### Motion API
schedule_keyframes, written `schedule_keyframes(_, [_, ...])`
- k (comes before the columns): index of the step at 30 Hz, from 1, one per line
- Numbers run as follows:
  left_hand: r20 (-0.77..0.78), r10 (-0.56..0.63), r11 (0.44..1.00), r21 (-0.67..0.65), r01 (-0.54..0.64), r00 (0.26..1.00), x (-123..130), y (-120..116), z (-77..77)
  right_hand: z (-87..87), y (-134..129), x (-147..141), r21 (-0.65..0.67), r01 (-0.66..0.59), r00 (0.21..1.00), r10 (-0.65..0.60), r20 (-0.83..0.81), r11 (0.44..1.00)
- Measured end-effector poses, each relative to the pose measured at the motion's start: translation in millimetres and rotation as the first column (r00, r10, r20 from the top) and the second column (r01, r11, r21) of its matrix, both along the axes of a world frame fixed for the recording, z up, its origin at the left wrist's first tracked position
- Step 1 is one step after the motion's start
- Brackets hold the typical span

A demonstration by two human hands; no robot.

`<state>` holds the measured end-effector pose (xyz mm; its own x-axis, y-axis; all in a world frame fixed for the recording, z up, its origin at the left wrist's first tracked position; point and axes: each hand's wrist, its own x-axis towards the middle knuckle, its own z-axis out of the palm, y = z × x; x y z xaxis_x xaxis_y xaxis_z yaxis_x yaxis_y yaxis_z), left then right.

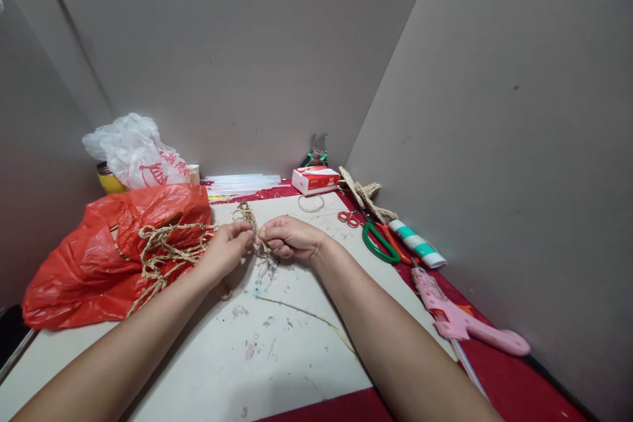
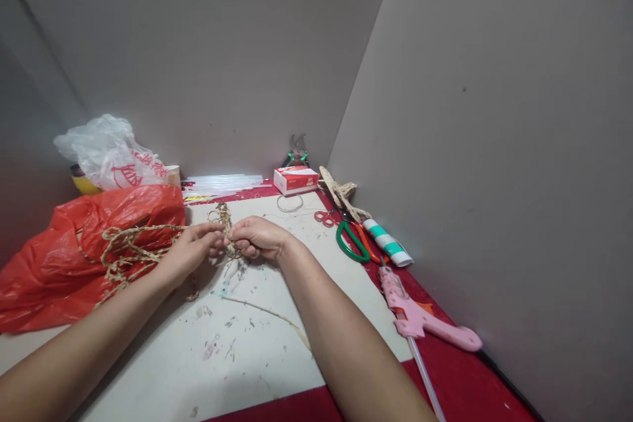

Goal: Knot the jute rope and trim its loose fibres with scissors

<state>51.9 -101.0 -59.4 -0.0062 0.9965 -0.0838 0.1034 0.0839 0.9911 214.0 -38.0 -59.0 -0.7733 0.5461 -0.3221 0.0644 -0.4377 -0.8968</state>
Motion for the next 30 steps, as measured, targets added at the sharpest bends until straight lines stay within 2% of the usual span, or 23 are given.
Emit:
schedule_keyframes(2, [0.086,-0.101,0.99,-0.094,0.109,0.991,5.4,-1.9,-4.9,-0.9,-0.4,-0.6,0.007,-0.009,1.0,0.009,0.003,1.0])
schedule_keyframes(4, [0.052,-0.116,0.989,-0.085,0.12,0.992,7.3,-3.3,-6.1,-1.8,0.1,0.4,0.024,-0.039,0.999,0.038,0.008,0.999])
schedule_keyframes(8, [-0.168,-0.118,0.988,0.08,0.133,0.979,1.2,-0.8,-5.2,-3.8,2.7,5.4,0.089,-0.13,0.991,0.128,0.035,0.987])
schedule_keyframes(11, [-0.37,-0.149,0.971,0.12,0.206,0.917,-4.1,2.2,-5.7,-0.7,1.5,7.8,0.22,-0.184,0.976,0.151,0.156,0.958])
schedule_keyframes(13, [-0.434,-0.156,0.966,0.12,0.229,0.887,-5.4,3.0,-6.3,5.7,-1.8,7.8,0.358,-0.209,0.953,0.107,0.283,0.91])
schedule_keyframes(16, [-0.415,-0.176,0.971,0.079,0.228,0.893,-4.5,2.1,-5.8,19.4,-9.1,5.5,0.554,-0.28,0.881,-0.018,0.472,0.784])
schedule_keyframes(19, [-0.302,-0.194,0.981,-0.082,0.177,0.933,-2.2,0.2,-2.8,30.3,-16.6,1.7,0.691,-0.383,0.788,-0.174,0.59,0.613])
schedule_keyframes(21, [-0.206,-0.203,0.965,-0.208,0.159,0.957,-0.8,-0.9,-0.2,32.9,-20.4,-0.7,0.742,-0.443,0.738,-0.265,0.62,0.504])
schedule_keyframes(23, [-0.135,-0.208,0.948,-0.271,0.166,0.969,0.1,-1.5,1.6,32.7,-22.8,-2.4,0.758,-0.492,0.694,-0.333,0.638,0.428])
schedule_keyframes(26, [-0.102,-0.181,0.954,-0.262,0.149,0.978,1.2,-1.7,1.4,33.3,-23.1,-4.3,0.763,-0.53,0.654,-0.394,0.646,0.37])
schedule_keyframes(28, [-0.106,-0.158,0.962,-0.241,0.129,0.982,1.8,-1.9,-0.1,38.2,-21.9,-6.4,0.744,-0.552,0.621,-0.41,0.668,0.376])
schedule_keyframes(30, [-0.11,-0.126,0.971,-0.218,0.1,0.986,2.4,-2.3,-1.5,47.0,-21.4,-9.6,0.698,-0.587,0.566,-0.408,0.716,0.411])
